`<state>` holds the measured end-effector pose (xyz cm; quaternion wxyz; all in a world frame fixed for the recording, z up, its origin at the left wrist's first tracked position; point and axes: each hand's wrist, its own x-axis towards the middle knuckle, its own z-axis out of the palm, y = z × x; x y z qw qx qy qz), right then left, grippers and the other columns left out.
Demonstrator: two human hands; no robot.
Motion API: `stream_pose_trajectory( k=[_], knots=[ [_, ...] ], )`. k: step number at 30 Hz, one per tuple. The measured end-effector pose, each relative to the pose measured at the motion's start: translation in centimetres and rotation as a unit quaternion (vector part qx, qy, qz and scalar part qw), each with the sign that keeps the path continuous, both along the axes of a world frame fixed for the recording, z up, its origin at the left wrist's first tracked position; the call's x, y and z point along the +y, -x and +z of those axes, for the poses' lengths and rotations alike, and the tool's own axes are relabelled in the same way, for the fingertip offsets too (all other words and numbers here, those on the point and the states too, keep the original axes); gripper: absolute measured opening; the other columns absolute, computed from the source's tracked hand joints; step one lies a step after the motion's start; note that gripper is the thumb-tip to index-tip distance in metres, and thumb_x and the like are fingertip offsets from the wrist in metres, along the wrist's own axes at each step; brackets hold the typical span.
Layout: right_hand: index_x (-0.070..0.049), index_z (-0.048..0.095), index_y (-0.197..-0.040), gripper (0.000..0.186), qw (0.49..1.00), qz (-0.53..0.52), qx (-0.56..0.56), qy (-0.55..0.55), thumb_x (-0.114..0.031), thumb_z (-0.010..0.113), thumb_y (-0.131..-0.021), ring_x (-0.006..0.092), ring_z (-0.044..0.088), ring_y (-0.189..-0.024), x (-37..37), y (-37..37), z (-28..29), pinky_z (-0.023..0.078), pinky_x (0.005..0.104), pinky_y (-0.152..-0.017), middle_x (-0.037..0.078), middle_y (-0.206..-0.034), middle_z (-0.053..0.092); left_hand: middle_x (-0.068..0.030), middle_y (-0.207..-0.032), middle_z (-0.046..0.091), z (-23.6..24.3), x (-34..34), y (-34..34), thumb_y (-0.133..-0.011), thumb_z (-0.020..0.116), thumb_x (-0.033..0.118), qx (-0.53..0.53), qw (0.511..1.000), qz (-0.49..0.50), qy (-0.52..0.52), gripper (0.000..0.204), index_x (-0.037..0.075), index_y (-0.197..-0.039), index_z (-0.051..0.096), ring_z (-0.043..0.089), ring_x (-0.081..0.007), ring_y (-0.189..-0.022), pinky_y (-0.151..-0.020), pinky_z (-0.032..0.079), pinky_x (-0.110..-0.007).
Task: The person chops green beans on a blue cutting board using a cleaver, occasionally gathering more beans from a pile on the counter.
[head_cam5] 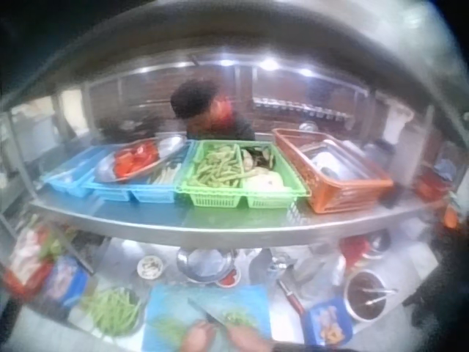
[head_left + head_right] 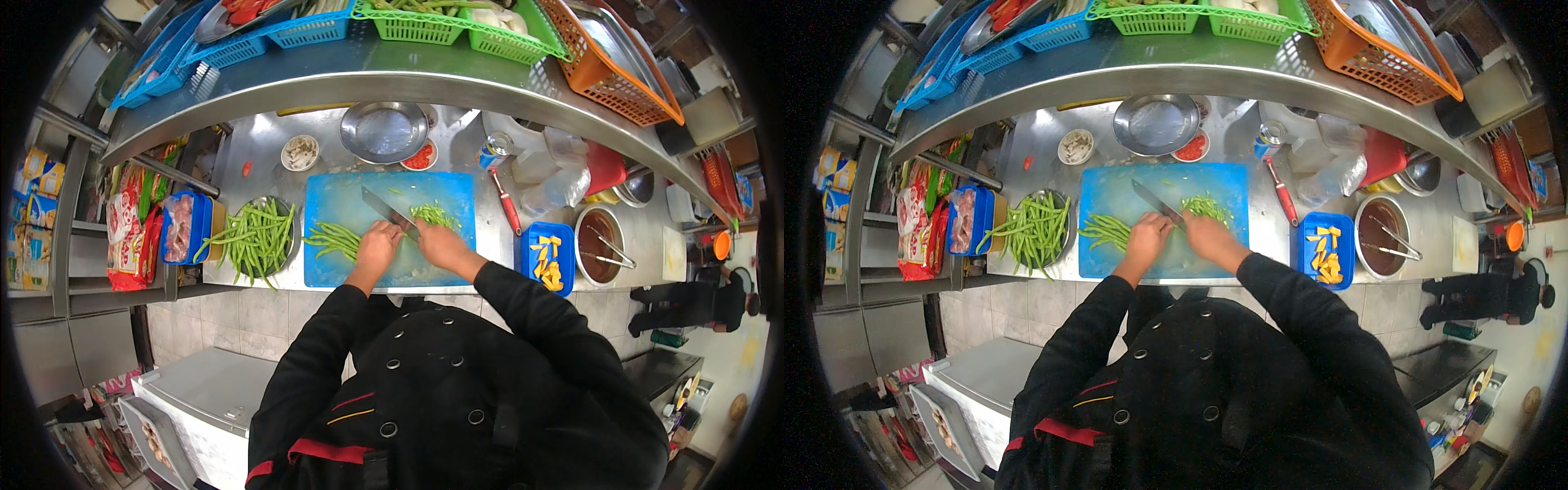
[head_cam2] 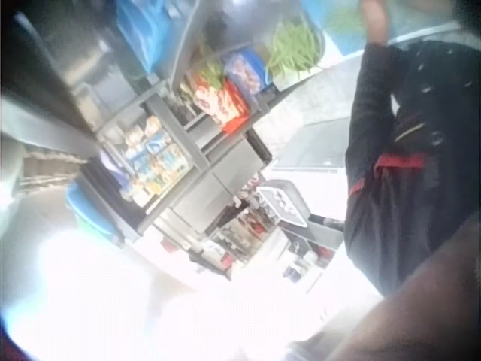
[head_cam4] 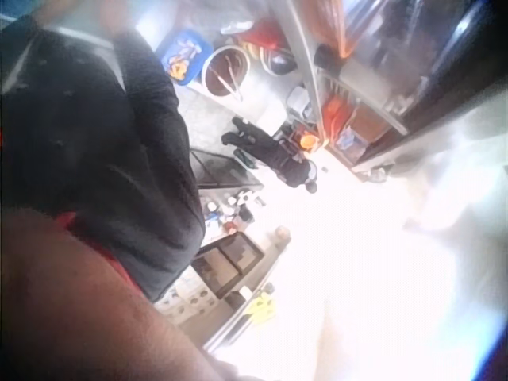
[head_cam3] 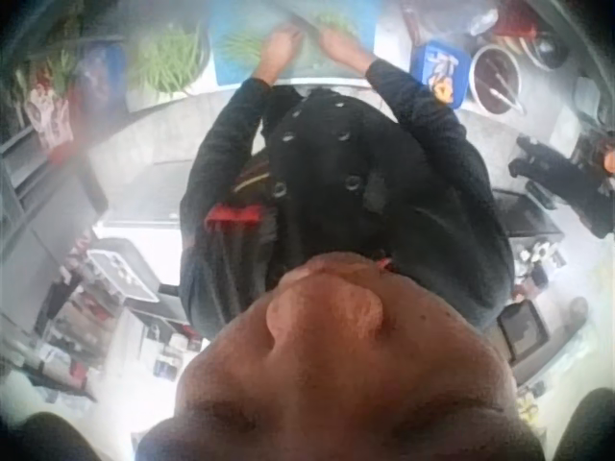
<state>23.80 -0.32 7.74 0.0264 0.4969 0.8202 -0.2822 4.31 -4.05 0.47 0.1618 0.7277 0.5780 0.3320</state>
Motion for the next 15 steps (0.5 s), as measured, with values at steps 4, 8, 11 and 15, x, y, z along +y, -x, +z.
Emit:
stream_pose_trajectory(
  k=[4, 8, 11, 15],
  knots=[
    [0.000, 0.055, -0.120, 0.025, 1.000, 0.025, -0.011, 0.010, -0.010, 0.052, -0.097, 0.0488, 0.073, -0.087, -0.9, -2.2, 2.5, 0.057, 0.0598, -0.078, 0.031, -0.092, 0.072, -0.0102, -0.095, 0.070, -0.4, -0.5, 0.0, -0.087, 0.076, 0.013, -0.011, 1.000, 0.019, -0.018, 0.012, 0.006, -0.096, 0.075, 0.065, -0.0337, -0.096, -0.084, 0.055, -0.045],
    [0.000, 0.055, -0.121, 0.027, 1.000, -0.016, 0.003, 0.002, -0.011, 0.053, -0.096, 0.0490, 0.072, -0.088, -1.5, -1.1, -0.4, 0.056, 0.0593, -0.079, 0.031, -0.092, 0.072, -0.0116, -0.095, 0.070, -0.6, 0.1, -0.3, -0.086, 0.075, 0.011, -0.014, 1.000, 0.004, -0.021, 0.010, 0.005, -0.095, 0.074, 0.066, -0.0344, -0.094, -0.083, 0.055, -0.045],
    [0.001, 0.053, -0.126, 0.034, 1.000, 0.000, 0.024, 0.007, -0.013, 0.056, -0.095, 0.0499, 0.071, -0.088, -0.3, -0.1, -0.1, 0.055, 0.0596, -0.080, 0.031, -0.092, 0.072, -0.0135, -0.093, 0.071, -1.2, 0.1, 0.6, -0.084, 0.075, 0.005, -0.006, 0.999, -0.010, -0.037, 0.009, 0.003, -0.093, 0.074, 0.067, -0.0359, -0.092, -0.082, 0.056, -0.046],
    [0.002, 0.051, -0.132, 0.041, 0.999, -0.012, -0.009, 0.050, -0.013, 0.058, -0.094, 0.0498, 0.071, -0.088, -0.8, -1.5, 2.2, 0.055, 0.0597, -0.080, 0.032, -0.092, 0.071, -0.0128, -0.095, 0.071, -1.6, 0.2, 0.7, -0.087, 0.072, 0.008, 0.003, 0.999, -0.006, -0.046, 0.009, 0.004, -0.095, 0.074, 0.067, -0.0351, -0.094, -0.083, 0.056, -0.045]
  ],
)
